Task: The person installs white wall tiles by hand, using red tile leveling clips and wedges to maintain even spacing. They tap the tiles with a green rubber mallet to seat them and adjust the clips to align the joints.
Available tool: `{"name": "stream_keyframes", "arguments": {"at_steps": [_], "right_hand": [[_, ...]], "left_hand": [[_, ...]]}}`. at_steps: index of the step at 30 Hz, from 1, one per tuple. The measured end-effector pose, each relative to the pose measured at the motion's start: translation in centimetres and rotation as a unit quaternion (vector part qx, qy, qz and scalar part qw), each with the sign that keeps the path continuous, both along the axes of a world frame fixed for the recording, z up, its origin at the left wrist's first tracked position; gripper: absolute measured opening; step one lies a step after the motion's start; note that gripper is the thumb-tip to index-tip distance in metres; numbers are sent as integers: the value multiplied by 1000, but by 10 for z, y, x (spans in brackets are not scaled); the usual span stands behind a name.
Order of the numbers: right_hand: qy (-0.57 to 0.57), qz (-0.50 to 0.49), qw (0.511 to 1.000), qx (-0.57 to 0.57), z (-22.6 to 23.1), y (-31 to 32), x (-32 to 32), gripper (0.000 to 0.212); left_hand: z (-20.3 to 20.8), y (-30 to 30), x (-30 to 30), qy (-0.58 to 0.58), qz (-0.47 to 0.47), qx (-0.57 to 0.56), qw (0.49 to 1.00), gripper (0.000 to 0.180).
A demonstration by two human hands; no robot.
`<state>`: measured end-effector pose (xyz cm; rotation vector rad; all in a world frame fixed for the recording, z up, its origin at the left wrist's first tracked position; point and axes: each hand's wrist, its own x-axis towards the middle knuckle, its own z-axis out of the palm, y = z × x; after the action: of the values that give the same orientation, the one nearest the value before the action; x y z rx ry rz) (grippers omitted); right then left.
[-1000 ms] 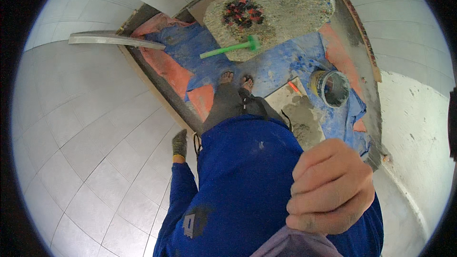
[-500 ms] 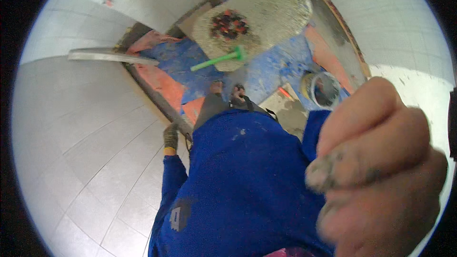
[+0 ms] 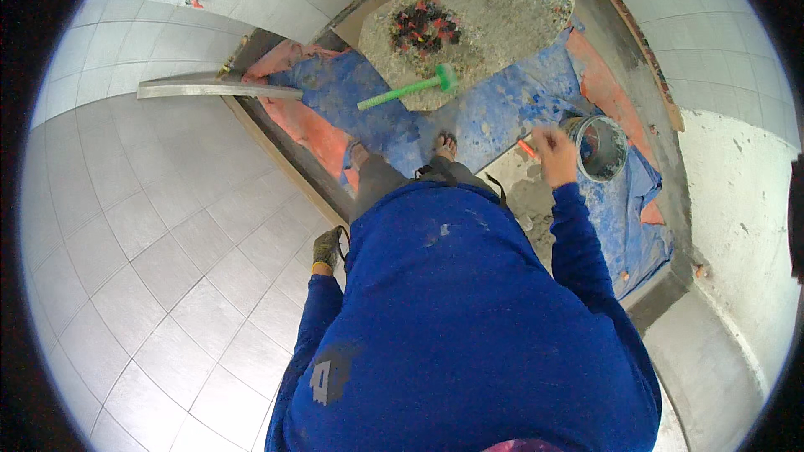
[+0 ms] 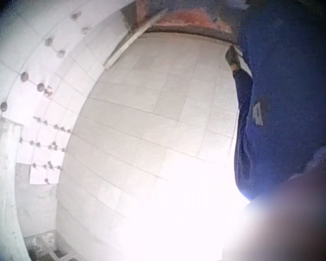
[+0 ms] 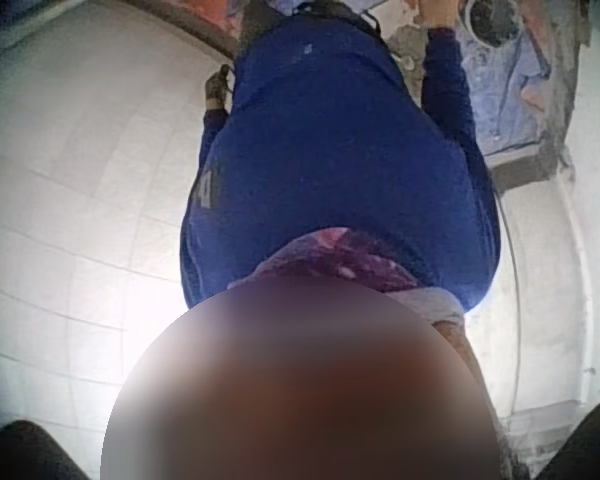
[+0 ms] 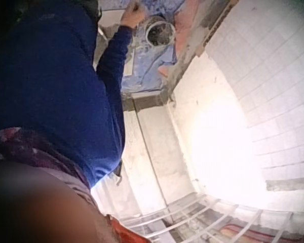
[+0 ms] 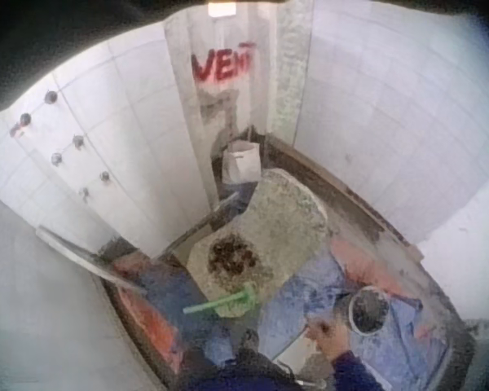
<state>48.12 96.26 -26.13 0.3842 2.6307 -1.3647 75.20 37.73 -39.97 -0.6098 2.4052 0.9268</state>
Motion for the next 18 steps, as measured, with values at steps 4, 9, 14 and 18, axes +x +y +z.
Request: {"name": "stream_keyframes", "arguments": {"at_steps": [4,9,14,18], "right_hand": [[-269,85,918,278,-112,78,117,45],[-430,373,701,430,-183,128,225,55],[-350,346,726,480,-218,53,123,39],[-202,-54,978,22,-176,-80,12,29]], "left_hand": [[0,-13,-44,-5,119,55,991,30],[34,-45,-133,211,-147,-72,964,29],[11,-86,-191,99,-186,-85,974,31],[-20,-145,-235,44,-271,-103,956,37]]}}
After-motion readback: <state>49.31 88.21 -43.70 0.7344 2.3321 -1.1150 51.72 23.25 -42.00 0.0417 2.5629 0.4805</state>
